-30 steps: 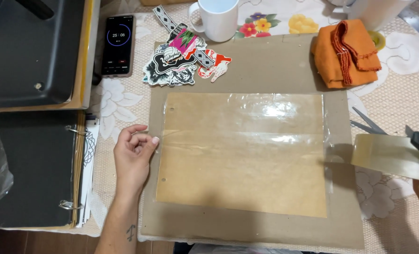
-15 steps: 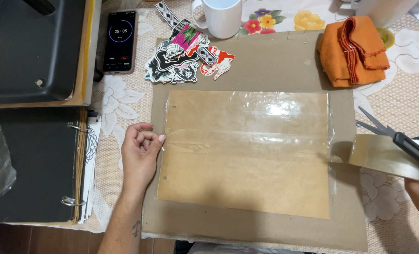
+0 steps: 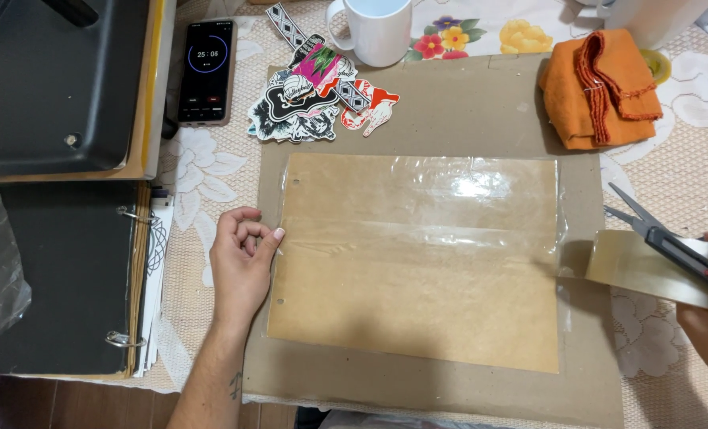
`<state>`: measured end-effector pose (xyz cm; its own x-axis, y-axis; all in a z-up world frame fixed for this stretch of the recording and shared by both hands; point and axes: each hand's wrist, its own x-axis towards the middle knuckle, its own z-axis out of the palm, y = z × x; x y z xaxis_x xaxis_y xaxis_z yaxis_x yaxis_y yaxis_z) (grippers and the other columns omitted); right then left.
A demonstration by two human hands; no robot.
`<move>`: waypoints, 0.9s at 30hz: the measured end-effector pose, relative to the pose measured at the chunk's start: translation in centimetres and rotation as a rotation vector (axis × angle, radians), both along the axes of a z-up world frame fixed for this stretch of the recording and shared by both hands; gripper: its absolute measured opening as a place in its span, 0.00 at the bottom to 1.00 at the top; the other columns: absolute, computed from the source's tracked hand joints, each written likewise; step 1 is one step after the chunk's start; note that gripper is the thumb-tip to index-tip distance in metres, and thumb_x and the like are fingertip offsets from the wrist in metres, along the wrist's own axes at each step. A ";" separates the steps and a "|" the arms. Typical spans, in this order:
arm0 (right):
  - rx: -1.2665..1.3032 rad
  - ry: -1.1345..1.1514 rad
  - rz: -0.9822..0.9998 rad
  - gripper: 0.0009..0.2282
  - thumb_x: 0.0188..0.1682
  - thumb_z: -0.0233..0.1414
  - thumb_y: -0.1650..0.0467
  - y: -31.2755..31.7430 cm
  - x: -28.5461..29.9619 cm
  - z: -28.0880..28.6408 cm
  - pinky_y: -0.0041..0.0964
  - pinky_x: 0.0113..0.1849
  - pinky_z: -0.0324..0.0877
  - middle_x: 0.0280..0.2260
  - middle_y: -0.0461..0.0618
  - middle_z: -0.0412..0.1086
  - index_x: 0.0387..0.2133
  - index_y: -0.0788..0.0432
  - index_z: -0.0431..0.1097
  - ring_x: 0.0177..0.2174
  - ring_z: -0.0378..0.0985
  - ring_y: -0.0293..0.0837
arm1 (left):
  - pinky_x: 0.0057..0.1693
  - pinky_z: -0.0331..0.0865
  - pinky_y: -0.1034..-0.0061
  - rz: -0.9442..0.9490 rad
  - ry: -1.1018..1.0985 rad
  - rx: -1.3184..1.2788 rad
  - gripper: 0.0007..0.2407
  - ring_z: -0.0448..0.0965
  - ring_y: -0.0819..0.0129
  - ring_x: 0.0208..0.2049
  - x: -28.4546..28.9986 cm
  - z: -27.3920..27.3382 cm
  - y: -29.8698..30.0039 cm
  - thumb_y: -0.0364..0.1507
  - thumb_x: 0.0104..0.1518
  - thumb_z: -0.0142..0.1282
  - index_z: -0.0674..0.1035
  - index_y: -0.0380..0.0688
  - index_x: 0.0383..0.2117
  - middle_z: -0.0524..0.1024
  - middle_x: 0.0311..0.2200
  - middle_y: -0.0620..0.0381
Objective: Applying and smoothing clear packing tape onto a plastic sheet and trimming the edges with a utility knife.
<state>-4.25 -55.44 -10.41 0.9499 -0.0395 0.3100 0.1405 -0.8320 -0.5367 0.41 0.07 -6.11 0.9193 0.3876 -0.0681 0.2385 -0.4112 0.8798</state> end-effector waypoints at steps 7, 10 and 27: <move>-0.059 0.029 -0.009 0.29 0.40 0.50 0.89 0.4 -0.2 0.2 0.41 0.39 0.62 0.42 0.65 0.63 0.60 0.74 0.65 0.36 0.65 0.54 | 0.38 0.61 0.81 -0.008 -0.006 0.080 0.14 0.58 0.78 0.21 0.0 -0.2 -0.2 0.28 0.54 0.62 0.72 0.45 0.44 0.75 0.24 0.66; -0.162 -0.021 0.063 0.31 0.34 0.51 0.89 1.9 0.2 2.1 0.46 0.52 0.64 0.49 0.71 0.64 0.59 0.78 0.64 0.48 0.67 0.63 | 0.39 0.61 0.81 0.008 0.018 0.083 0.14 0.59 0.78 0.22 0.0 0.2 -0.5 0.28 0.54 0.62 0.72 0.46 0.45 0.75 0.24 0.66; -0.278 -0.062 0.122 0.28 0.34 0.53 0.89 2.7 1.4 2.9 0.48 0.53 0.68 0.49 0.73 0.68 0.55 0.81 0.67 0.51 0.71 0.64 | 0.43 0.71 0.62 -0.206 -0.181 0.766 0.10 0.73 0.55 0.43 -0.8 -2.1 -0.5 0.28 0.63 0.51 0.73 0.41 0.47 0.73 0.42 0.51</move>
